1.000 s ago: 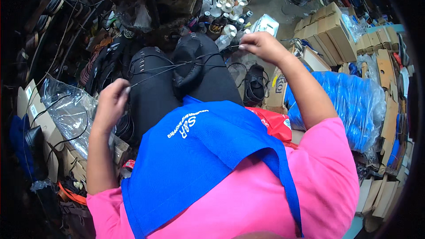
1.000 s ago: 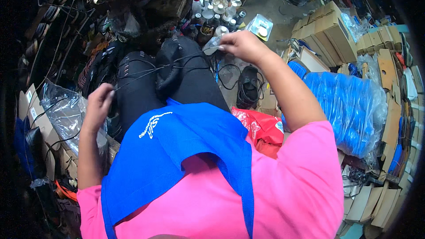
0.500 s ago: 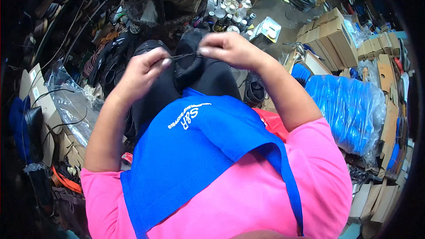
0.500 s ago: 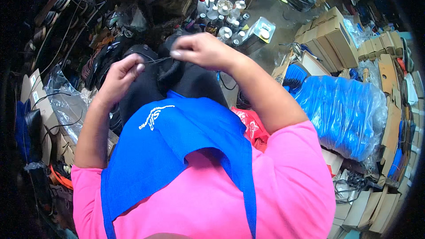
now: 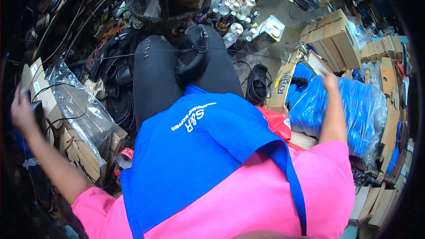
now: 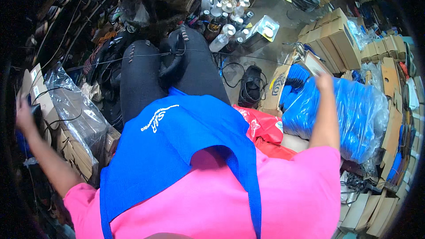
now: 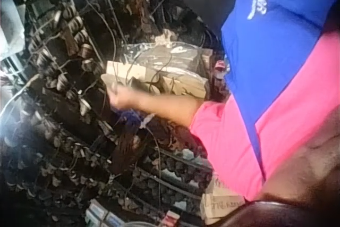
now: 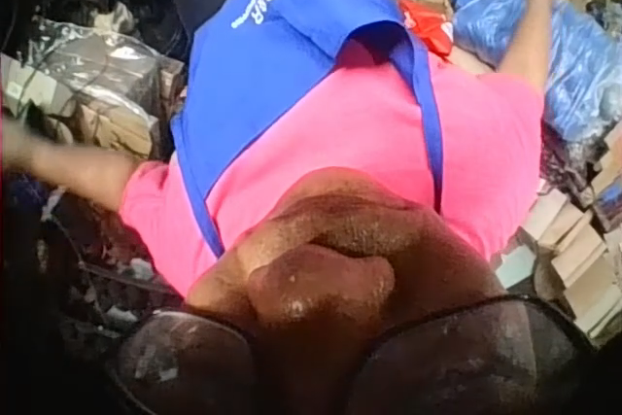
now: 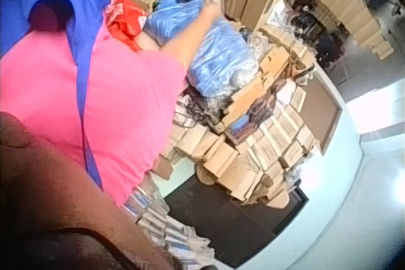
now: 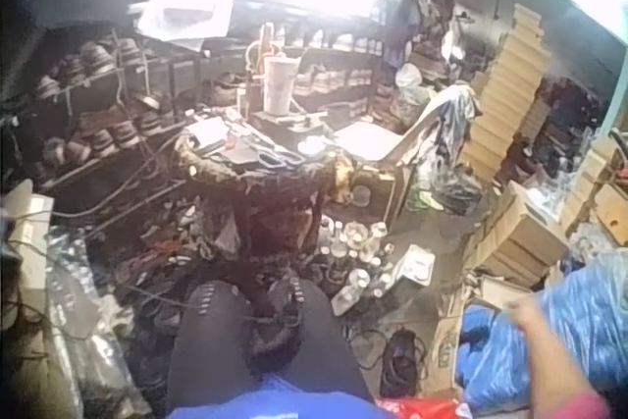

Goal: Stitch the components of a shoe upper together using a needle and thread.

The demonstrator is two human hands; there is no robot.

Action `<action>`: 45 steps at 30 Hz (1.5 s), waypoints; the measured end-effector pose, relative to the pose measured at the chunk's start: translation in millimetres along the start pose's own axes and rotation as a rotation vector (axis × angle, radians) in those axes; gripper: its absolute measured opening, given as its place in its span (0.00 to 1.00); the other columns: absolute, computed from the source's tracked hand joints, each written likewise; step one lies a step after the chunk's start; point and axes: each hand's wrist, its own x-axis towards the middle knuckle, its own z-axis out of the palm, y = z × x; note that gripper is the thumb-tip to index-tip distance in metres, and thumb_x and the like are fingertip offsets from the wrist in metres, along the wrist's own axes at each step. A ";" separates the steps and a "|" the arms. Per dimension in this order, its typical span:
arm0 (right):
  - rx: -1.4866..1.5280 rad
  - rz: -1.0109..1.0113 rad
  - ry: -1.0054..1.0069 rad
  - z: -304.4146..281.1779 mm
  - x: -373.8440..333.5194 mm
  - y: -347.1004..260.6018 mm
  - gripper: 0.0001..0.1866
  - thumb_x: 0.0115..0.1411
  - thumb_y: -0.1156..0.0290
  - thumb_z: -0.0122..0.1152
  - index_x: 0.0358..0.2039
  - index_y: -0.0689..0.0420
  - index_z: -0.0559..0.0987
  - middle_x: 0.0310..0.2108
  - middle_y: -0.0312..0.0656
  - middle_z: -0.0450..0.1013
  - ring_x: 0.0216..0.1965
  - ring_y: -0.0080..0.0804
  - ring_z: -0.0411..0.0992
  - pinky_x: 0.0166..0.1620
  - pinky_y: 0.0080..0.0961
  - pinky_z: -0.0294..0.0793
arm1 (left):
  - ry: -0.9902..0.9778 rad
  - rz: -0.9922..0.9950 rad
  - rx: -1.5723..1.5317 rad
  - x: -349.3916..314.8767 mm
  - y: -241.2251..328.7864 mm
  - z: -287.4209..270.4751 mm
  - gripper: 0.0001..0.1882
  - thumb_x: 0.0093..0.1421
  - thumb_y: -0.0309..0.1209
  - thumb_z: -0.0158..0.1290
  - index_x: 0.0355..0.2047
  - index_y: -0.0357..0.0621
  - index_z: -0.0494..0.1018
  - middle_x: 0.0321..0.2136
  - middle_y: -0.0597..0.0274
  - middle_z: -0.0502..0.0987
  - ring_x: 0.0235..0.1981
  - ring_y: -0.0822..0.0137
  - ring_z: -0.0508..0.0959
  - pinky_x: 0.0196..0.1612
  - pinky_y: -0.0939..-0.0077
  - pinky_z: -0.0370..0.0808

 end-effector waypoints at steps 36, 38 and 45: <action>0.615 -1.234 -0.234 -27.8 -105.8 -375.8 0.08 0.48 0.72 0.65 0.31 0.51 0.82 0.32 0.38 0.73 0.35 0.32 0.74 0.40 0.26 0.73 | -1.170 0.690 -0.741 -123.6 384.8 139.3 0.18 0.52 0.32 0.60 0.41 0.37 0.74 0.34 0.57 0.78 0.36 0.64 0.76 0.43 0.71 0.71; 0.569 -1.278 -0.200 -31.3 -106.9 -378.0 0.08 0.47 0.72 0.66 0.31 0.50 0.82 0.31 0.38 0.73 0.35 0.34 0.74 0.40 0.26 0.73 | -1.293 0.595 -0.806 -121.9 385.1 144.3 0.15 0.53 0.32 0.60 0.39 0.36 0.74 0.32 0.60 0.77 0.34 0.67 0.75 0.42 0.74 0.70; 0.616 -1.328 -0.271 -25.1 -113.8 -380.7 0.06 0.47 0.75 0.66 0.29 0.54 0.81 0.27 0.35 0.70 0.33 0.28 0.71 0.38 0.24 0.71 | -1.609 0.311 -1.121 -127.4 377.3 168.8 0.10 0.55 0.30 0.58 0.35 0.36 0.75 0.30 0.69 0.76 0.33 0.76 0.72 0.41 0.79 0.69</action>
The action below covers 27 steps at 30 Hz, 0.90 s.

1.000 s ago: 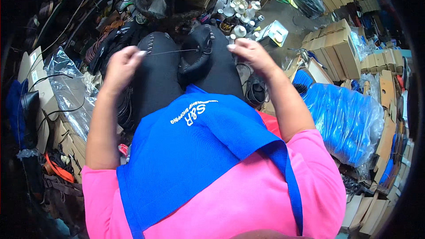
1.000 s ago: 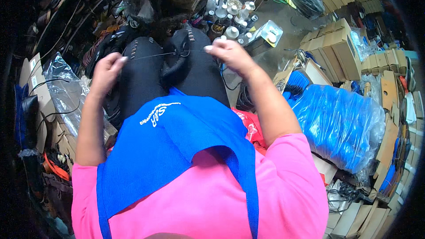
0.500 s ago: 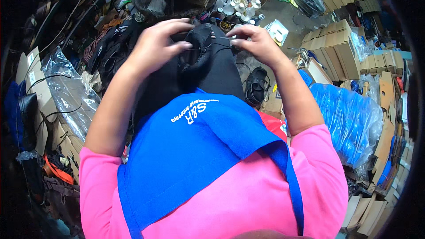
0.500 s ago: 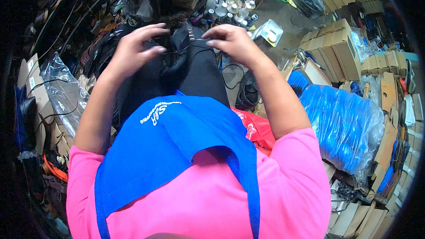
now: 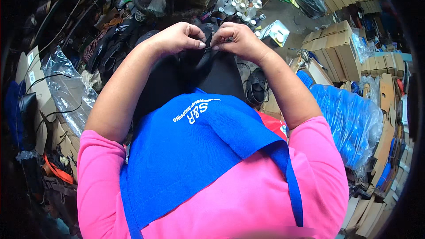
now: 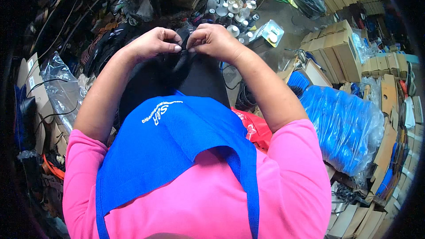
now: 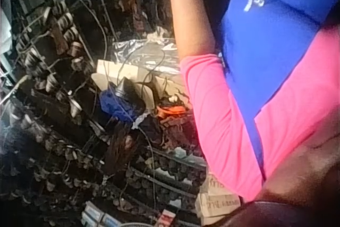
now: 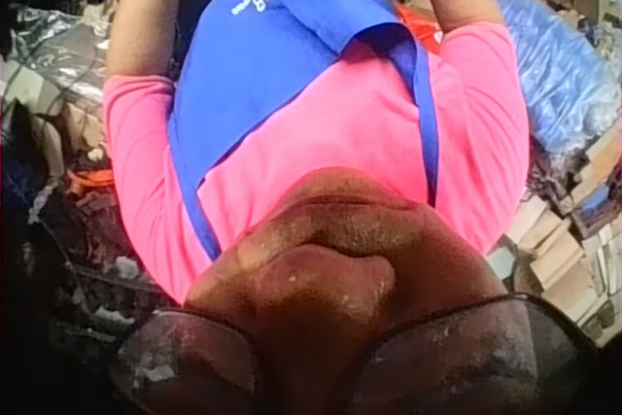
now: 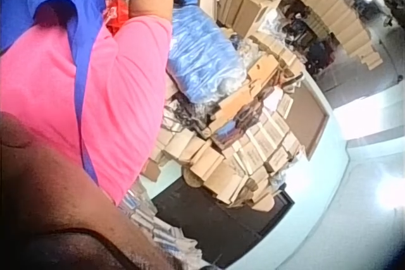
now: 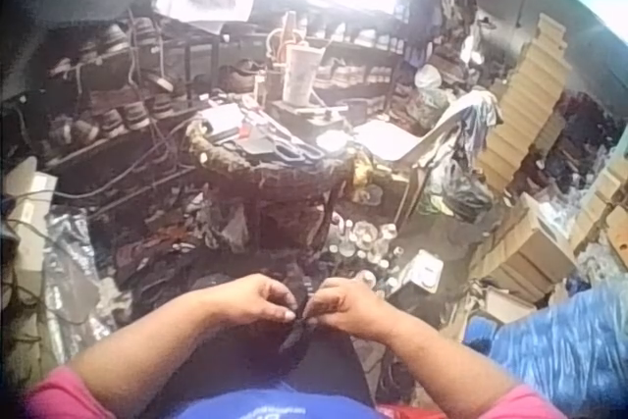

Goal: Stitch the components of a shoe upper together using a needle and thread.

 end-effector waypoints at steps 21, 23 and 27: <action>-0.830 -0.059 -0.278 -2.4 13.4 -63.7 0.08 0.53 0.69 0.54 0.31 0.48 0.82 0.33 0.43 0.74 0.37 0.41 0.74 0.40 0.34 0.70 | -0.076 0.000 0.251 -2.2 10.1 -0.1 0.17 0.51 0.24 0.57 0.44 0.37 0.74 0.36 0.63 0.74 0.40 0.68 0.73 0.47 0.75 0.68; -0.727 0.018 -0.259 3.3 16.5 -57.3 0.07 0.53 0.69 0.56 0.30 0.50 0.82 0.33 0.43 0.74 0.39 0.42 0.74 0.40 0.33 0.71 | 0.085 0.070 0.337 -3.6 10.7 4.7 0.19 0.49 0.24 0.59 0.43 0.38 0.74 0.37 0.61 0.74 0.40 0.65 0.73 0.46 0.74 0.69; -0.225 0.206 -0.136 8.6 11.7 -22.3 0.09 0.50 0.66 0.65 0.30 0.55 0.80 0.26 0.41 0.75 0.35 0.36 0.75 0.37 0.30 0.72 | 0.531 0.271 0.621 -20.9 8.0 20.1 0.27 0.45 0.28 0.63 0.48 0.41 0.70 0.41 0.53 0.74 0.46 0.58 0.74 0.47 0.69 0.71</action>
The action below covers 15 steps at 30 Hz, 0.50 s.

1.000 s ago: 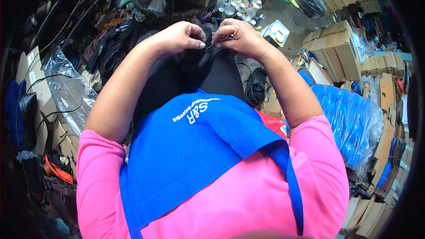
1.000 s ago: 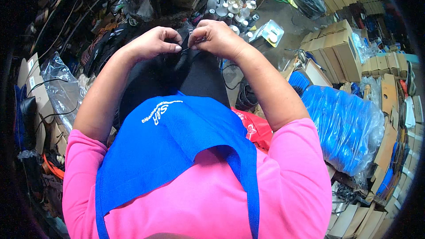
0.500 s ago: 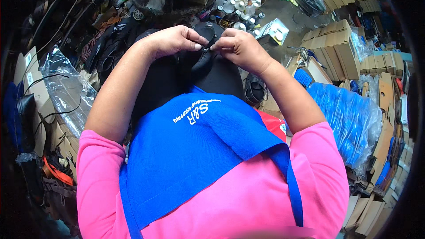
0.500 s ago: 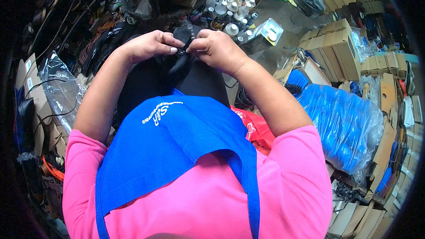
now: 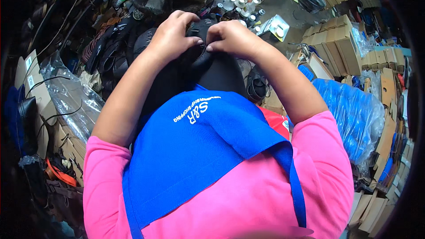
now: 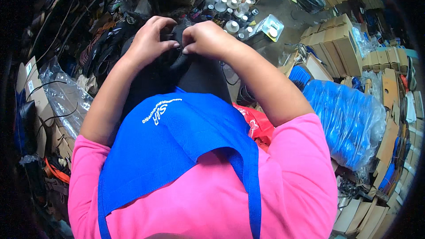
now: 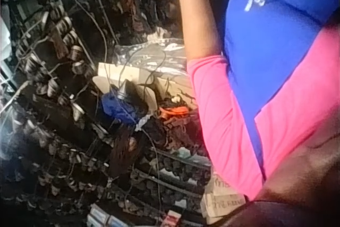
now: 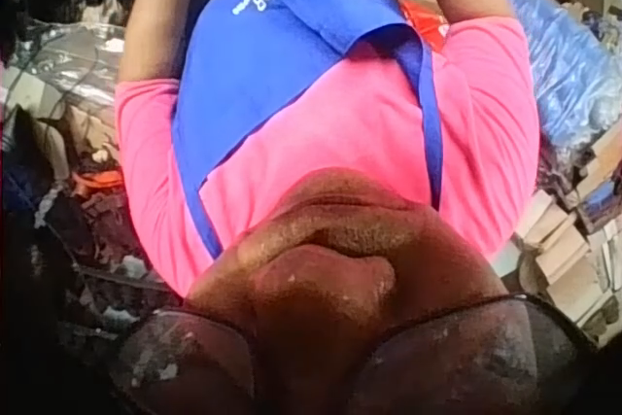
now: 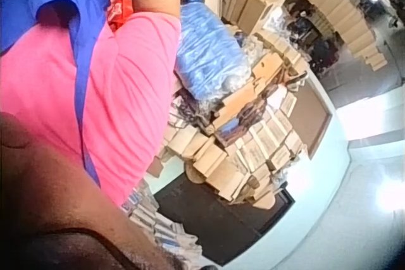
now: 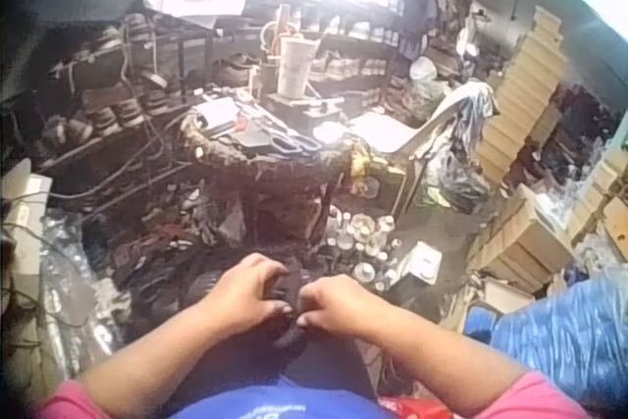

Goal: Stitch the components of a shoe upper together using a needle and thread.

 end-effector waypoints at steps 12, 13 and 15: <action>0.263 -0.075 0.534 37.9 -12.5 57.6 0.11 0.46 0.66 0.65 0.22 0.60 0.75 0.28 0.41 0.68 0.35 0.34 0.69 0.38 0.29 0.68 | 0.025 -0.240 -0.088 -56.4 -28.3 -63.1 0.14 0.61 0.37 0.51 0.29 0.36 0.72 0.27 0.63 0.66 0.30 0.70 0.68 0.39 0.77 0.67; 0.403 0.063 0.704 49.8 -6.7 70.1 0.12 0.53 0.64 0.62 0.24 0.60 0.75 0.26 0.41 0.70 0.34 0.33 0.70 0.37 0.28 0.69 | 0.103 -0.290 -0.500 -50.4 -24.8 -52.6 0.16 0.65 0.40 0.45 0.31 0.38 0.72 0.31 0.63 0.71 0.35 0.67 0.73 0.45 0.74 0.67; 1.405 0.224 0.868 51.4 1.9 60.1 0.15 0.62 0.59 0.54 0.28 0.60 0.75 0.29 0.41 0.71 0.34 0.35 0.71 0.39 0.29 0.70 | 0.155 -0.210 -1.261 -36.2 5.0 -37.8 0.18 0.68 0.41 0.38 0.31 0.41 0.71 0.38 0.58 0.75 0.42 0.61 0.75 0.49 0.69 0.68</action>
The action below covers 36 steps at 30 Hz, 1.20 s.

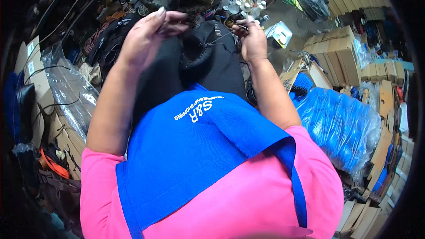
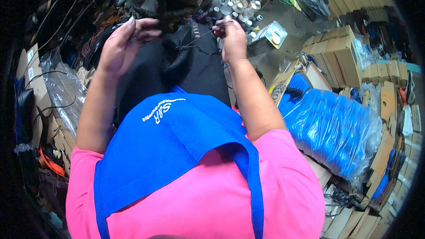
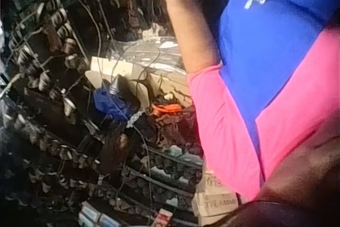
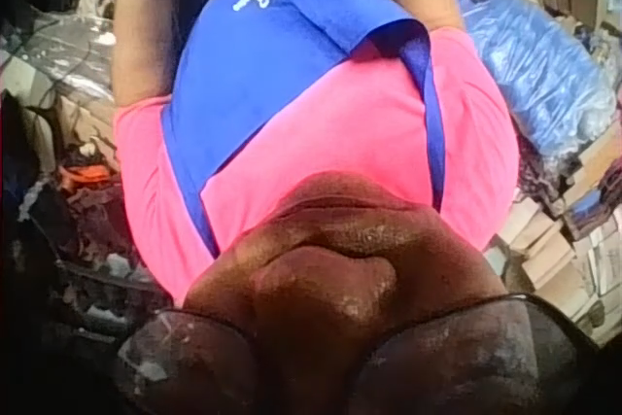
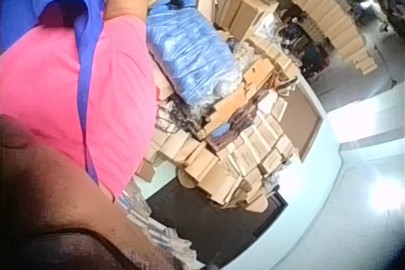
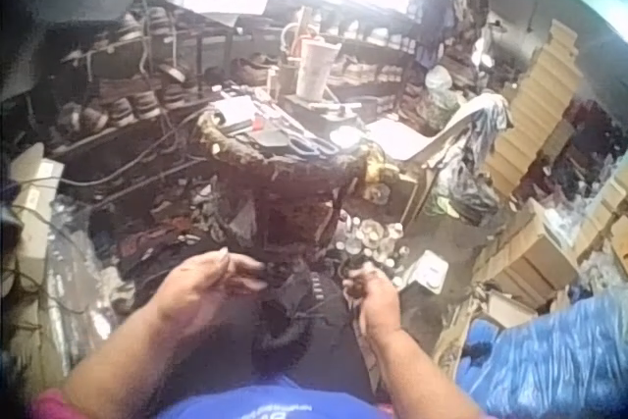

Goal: Stitch the components of a shoe upper together using a needle and thread.

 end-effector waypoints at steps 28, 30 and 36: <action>-1.337 0.035 -0.994 68.3 10.6 -76.4 0.18 0.54 0.56 0.65 0.37 0.57 0.76 0.22 0.32 0.68 0.26 0.18 0.65 0.31 0.21 0.66 | -0.257 0.204 1.241 -20.4 -47.1 15.6 0.18 0.48 0.28 0.60 0.41 0.41 0.73 0.37 0.54 0.74 0.42 0.51 0.75 0.45 0.64 0.72; -1.239 0.103 -0.923 60.4 0.3 -66.1 0.18 0.57 0.56 0.62 0.22 0.58 0.75 0.14 0.29 0.62 0.20 0.16 0.59 0.23 0.23 0.60 | -0.318 0.212 1.167 -20.9 -50.8 8.6 0.17 0.46 0.25 0.61 0.38 0.40 0.72 0.37 0.54 0.73 0.41 0.51 0.75 0.44 0.64 0.72; -1.064 -0.078 -0.625 33.7 -26.5 -32.6 0.18 0.57 0.58 0.62 0.22 0.61 0.75 0.16 0.33 0.63 0.21 0.18 0.60 0.25 0.21 0.62 | -0.344 0.206 1.216 -20.4 -54.9 13.1 0.17 0.47 0.27 0.61 0.38 0.40 0.72 0.35 0.53 0.73 0.40 0.51 0.75 0.43 0.65 0.72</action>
